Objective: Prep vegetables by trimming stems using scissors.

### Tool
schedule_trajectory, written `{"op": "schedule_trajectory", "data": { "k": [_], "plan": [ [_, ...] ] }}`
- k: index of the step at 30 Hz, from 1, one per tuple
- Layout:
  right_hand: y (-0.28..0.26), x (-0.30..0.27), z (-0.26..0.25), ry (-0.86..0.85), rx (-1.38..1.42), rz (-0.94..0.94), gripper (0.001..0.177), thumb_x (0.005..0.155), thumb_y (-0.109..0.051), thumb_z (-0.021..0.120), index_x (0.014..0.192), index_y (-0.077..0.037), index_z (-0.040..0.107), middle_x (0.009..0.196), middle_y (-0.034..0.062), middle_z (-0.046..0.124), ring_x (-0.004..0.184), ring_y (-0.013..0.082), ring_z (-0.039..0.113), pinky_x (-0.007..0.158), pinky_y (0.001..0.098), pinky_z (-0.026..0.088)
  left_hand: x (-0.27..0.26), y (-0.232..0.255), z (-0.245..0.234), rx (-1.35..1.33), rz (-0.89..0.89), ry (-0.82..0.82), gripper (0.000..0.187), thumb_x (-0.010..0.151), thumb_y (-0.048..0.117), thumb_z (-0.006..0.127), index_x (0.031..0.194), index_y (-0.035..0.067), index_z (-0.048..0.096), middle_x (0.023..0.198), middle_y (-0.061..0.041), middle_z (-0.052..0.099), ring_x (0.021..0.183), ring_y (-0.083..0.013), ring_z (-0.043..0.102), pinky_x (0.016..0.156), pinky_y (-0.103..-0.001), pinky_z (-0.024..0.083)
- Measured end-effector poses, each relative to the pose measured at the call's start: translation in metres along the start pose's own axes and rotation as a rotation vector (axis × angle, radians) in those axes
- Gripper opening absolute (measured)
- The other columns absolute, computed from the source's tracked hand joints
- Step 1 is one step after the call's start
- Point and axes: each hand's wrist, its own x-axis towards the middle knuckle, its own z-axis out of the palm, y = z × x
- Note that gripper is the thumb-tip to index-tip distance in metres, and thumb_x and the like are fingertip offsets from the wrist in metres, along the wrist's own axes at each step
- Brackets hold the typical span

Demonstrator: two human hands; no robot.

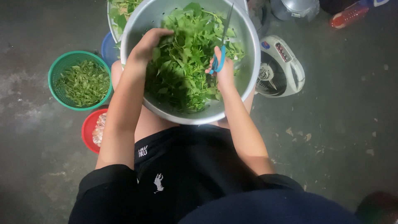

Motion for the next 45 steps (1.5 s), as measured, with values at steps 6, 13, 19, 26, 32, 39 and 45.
{"op": "schedule_trajectory", "data": {
  "k": [6,13,19,26,32,39,45],
  "plan": [
    [-0.003,-0.003,-0.002,0.0,-0.033,0.016,0.058,0.085,-0.066,0.066,0.079,-0.008,0.063,0.062,0.0023,0.064,0.055,0.0163,0.072,0.047,0.0238,0.046,0.003,-0.008,0.002,-0.253,0.155,0.004,0.038,0.096,0.036,0.063,0.116,0.006,0.073,0.106,-0.005,0.078,0.093,-0.0179,0.074,0.086,-0.034,0.061],
    [-0.001,-0.004,-0.001,-0.003,-0.043,0.007,0.058,0.086,-0.066,0.066,0.079,-0.009,0.063,0.062,0.0014,0.063,0.054,0.0158,0.071,0.046,0.0234,0.045,0.033,-0.039,0.0,0.739,0.61,0.338,0.074,0.091,0.049,0.083,0.142,0.001,0.056,0.137,-0.02,0.059,0.125,-0.0336,0.056,0.109,-0.045,0.047],
    [0.008,0.004,0.001,-0.023,-0.013,0.003,0.058,0.086,-0.065,0.068,0.079,-0.008,0.063,0.063,0.0031,0.064,0.054,0.0162,0.07,0.048,0.0251,0.05,-0.011,-0.031,0.073,1.259,0.279,0.23,0.144,0.056,0.059,0.098,0.162,0.021,0.008,0.161,-0.03,0.003,0.147,-0.0534,0.014,0.107,-0.071,0.02],
    [0.0,-0.002,-0.001,-0.019,-0.043,0.006,0.055,0.086,-0.064,0.067,0.077,-0.01,0.063,0.061,0.0024,0.064,0.054,0.0163,0.072,0.043,0.0241,0.042,0.046,-0.07,0.015,1.324,0.444,0.128,0.07,0.077,0.016,0.077,0.144,0.016,0.06,0.138,-0.021,0.067,0.125,-0.0373,0.064,0.106,-0.048,0.052],
    [-0.001,-0.003,0.0,-0.022,-0.03,0.018,0.055,0.086,-0.063,0.066,0.076,-0.01,0.063,0.062,0.0018,0.064,0.054,0.0168,0.072,0.045,0.0243,0.044,0.028,-0.039,-0.005,0.338,0.418,0.031,0.042,0.082,-0.003,0.074,0.123,0.003,0.07,0.116,-0.015,0.074,0.1,-0.0214,0.071,0.091,-0.036,0.057],
    [0.0,-0.001,-0.002,-0.014,-0.022,0.021,0.056,0.086,-0.063,0.067,0.076,-0.009,0.064,0.062,0.0023,0.064,0.054,0.0172,0.071,0.049,0.0255,0.052,0.008,-0.027,-0.003,0.159,1.012,-0.355,0.048,0.1,0.034,0.061,0.132,0.0,0.068,0.143,-0.01,0.06,0.137,-0.0217,0.055,0.119,-0.036,0.039],
    [-0.004,-0.003,-0.003,-0.011,-0.066,-0.034,0.057,0.085,-0.065,0.066,0.077,-0.009,0.064,0.061,0.0021,0.065,0.054,0.0164,0.073,0.046,0.024,0.044,0.047,-0.036,-0.016,0.054,0.518,0.075,0.053,0.096,0.043,0.066,0.126,0.0,0.069,0.122,-0.006,0.071,0.119,-0.0166,0.059,0.107,-0.03,0.041]
  ]
}}
